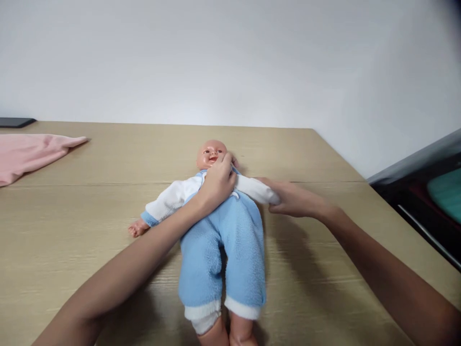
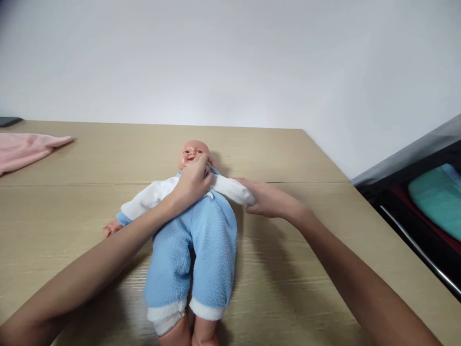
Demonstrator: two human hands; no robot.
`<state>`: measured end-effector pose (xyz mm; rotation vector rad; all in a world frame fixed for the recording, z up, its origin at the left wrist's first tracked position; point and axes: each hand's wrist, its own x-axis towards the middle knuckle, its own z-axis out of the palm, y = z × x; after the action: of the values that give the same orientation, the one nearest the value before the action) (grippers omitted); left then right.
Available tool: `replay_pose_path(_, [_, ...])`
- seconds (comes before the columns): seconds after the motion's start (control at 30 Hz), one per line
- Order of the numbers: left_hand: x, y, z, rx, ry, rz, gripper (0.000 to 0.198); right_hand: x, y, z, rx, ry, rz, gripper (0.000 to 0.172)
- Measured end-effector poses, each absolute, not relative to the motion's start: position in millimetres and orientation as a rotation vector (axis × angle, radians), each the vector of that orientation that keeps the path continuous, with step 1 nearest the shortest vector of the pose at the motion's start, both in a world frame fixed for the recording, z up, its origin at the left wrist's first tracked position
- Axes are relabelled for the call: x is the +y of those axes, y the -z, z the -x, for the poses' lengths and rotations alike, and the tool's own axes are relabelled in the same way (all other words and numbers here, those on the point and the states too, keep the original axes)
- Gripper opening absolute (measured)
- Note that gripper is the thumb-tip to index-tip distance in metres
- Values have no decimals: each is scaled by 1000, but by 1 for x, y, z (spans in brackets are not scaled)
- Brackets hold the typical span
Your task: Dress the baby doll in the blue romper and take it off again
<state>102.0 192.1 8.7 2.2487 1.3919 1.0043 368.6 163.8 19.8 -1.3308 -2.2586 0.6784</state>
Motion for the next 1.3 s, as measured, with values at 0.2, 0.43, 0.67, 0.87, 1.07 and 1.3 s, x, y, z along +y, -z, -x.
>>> replay_pose_path(0.2, [187,-12,-104,1327,-958,-2282,25,161,-9,-383,-2671,-126,1449,67])
replay_pose_path(0.43, [134,-12,-54,1393,-1147,-2336,28,164,16,-396,-2581,-27,1367,52])
replay_pose_path(0.67, [62,31,8,1566,-1127,-1956,34,105,21,-349,-2140,-60,1282,41])
replay_pose_path(0.87, [64,28,6,1499,-995,-1521,40,99,18,-311,-1864,-666,1141,25])
replay_pose_path(1.07, [83,35,12,1346,-1073,-1309,31,114,33,-309,-1474,-1133,1118,49])
replay_pose_path(1.3, [97,44,17,1133,-1134,-1223,30,119,47,-304,-1472,-1038,1175,54])
